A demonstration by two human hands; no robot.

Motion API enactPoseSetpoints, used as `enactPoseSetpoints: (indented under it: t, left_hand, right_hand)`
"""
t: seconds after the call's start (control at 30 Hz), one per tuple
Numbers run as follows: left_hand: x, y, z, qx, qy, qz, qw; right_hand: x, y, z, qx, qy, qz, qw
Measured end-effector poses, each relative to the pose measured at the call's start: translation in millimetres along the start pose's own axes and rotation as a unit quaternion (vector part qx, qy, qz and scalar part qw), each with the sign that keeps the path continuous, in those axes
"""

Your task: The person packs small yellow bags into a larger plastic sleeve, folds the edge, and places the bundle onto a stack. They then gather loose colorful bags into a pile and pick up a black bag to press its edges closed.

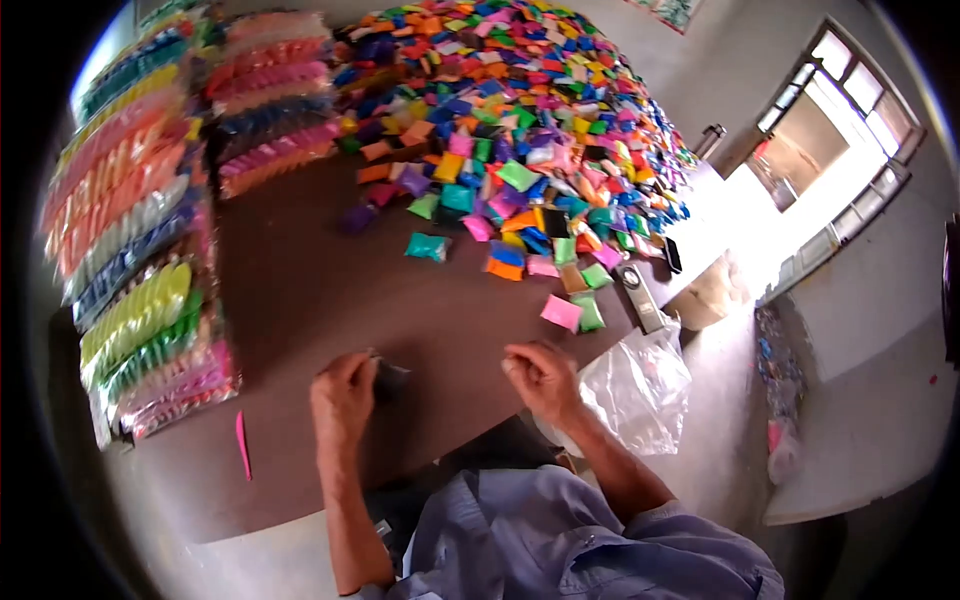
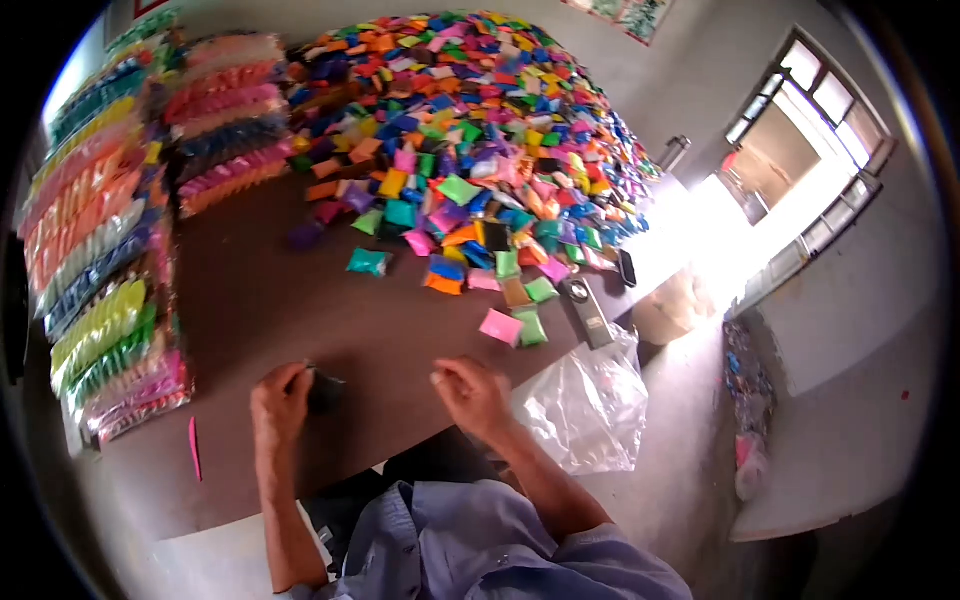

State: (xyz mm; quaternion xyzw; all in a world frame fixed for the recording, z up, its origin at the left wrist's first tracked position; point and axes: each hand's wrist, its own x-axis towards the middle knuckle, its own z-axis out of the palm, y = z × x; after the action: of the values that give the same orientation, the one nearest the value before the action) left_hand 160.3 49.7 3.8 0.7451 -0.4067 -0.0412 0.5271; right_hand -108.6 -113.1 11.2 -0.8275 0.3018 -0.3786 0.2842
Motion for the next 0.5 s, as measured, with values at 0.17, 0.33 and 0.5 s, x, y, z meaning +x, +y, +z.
enactPoseSetpoints:
  t: [0.17, 0.33, 0.5]
  left_hand:
    - [20.4, -23.3, -18.4, 0.064, -0.011, 0.037, 0.997]
    - [31.3, -31.4, -9.1, 0.191, 0.005, 0.078, 0.978]
    - [29.2, -40.7, -1.2, 0.242, 0.037, 0.064, 0.967]
  right_hand:
    - [8.7, 107.2, -117.3, -0.276, 0.168, 0.004, 0.946]
    - [20.4, 161.6, -190.3, -0.385, 0.103, 0.149, 0.905]
    - [38.7, 171.8, -194.2, -0.337, 0.016, 0.261, 0.904]
